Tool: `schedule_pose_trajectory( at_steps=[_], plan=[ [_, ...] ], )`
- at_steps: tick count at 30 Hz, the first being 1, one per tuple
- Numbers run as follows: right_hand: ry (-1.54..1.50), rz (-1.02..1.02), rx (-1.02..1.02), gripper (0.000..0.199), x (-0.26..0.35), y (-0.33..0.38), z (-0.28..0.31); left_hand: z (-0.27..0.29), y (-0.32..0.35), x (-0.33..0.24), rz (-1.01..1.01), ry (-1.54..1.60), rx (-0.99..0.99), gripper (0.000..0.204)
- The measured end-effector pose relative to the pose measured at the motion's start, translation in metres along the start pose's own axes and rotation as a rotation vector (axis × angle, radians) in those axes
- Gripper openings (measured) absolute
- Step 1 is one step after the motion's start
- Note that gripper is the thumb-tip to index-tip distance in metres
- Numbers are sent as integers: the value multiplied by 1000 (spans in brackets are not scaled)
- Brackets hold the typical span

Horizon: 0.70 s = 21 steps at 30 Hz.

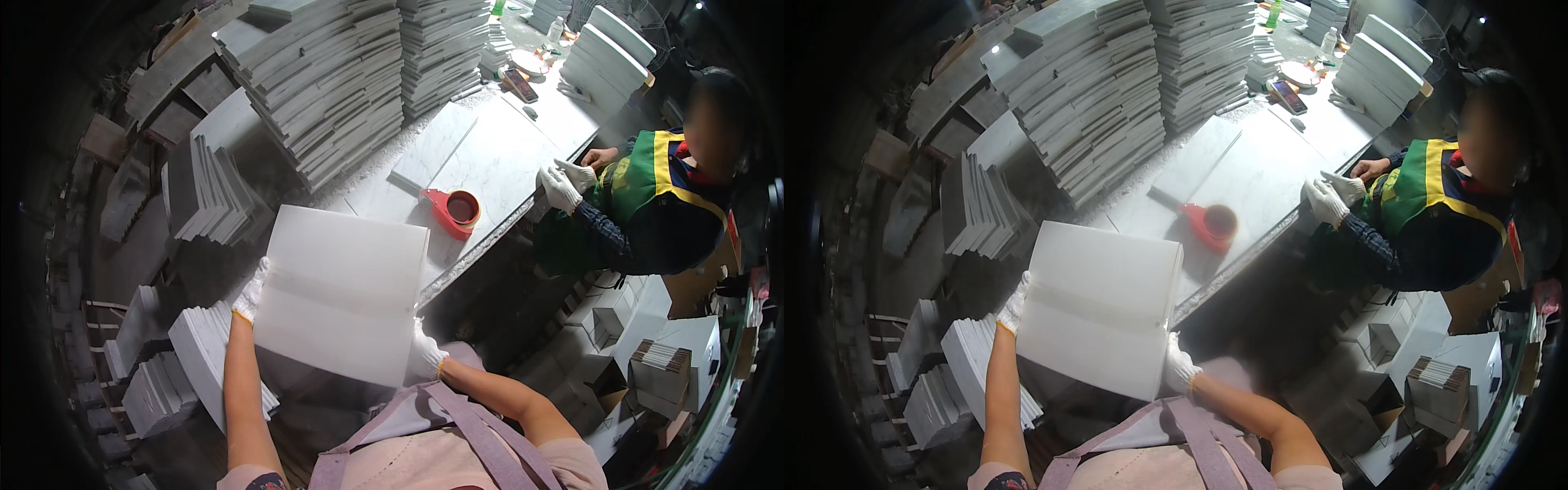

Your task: The person assembles white cardboard boxes by folding flaps and sealing them with a handheld tape dispenser. They place finished boxes onto a wooden pallet and handle bubble wrap and cardboard pieces on a workbench.

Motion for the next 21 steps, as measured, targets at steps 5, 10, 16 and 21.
schedule_pose_trajectory(
  at_steps=[5, 10, 16, 21],
  plan=[
    [62, -16, 31, 70, 1, 9, 1, 2, 3, -4, -2, -88, -84, 77],
    [109, -50, -75, 71, 14, 22, 10, -41, 28, -4, 3, -21, -76, 80],
    [-119, -112, -206, 72, 69, 41, 53, -97, 68, 42, -29, 178, -255, 80],
    [473, 363, 164, 62, 98, 35, 84, -98, 81, 78, 1, 248, -456, 81]
  ],
)
Point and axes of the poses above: each hand's wrist, its own y-axis away from the middle knuckle, its own z-axis out of the back of the hand, x = y × z, the point moved 3 cm from there along -y, towards the middle knuckle, and after that the axes turned 8 degrees about y, right-handed, at the moved point
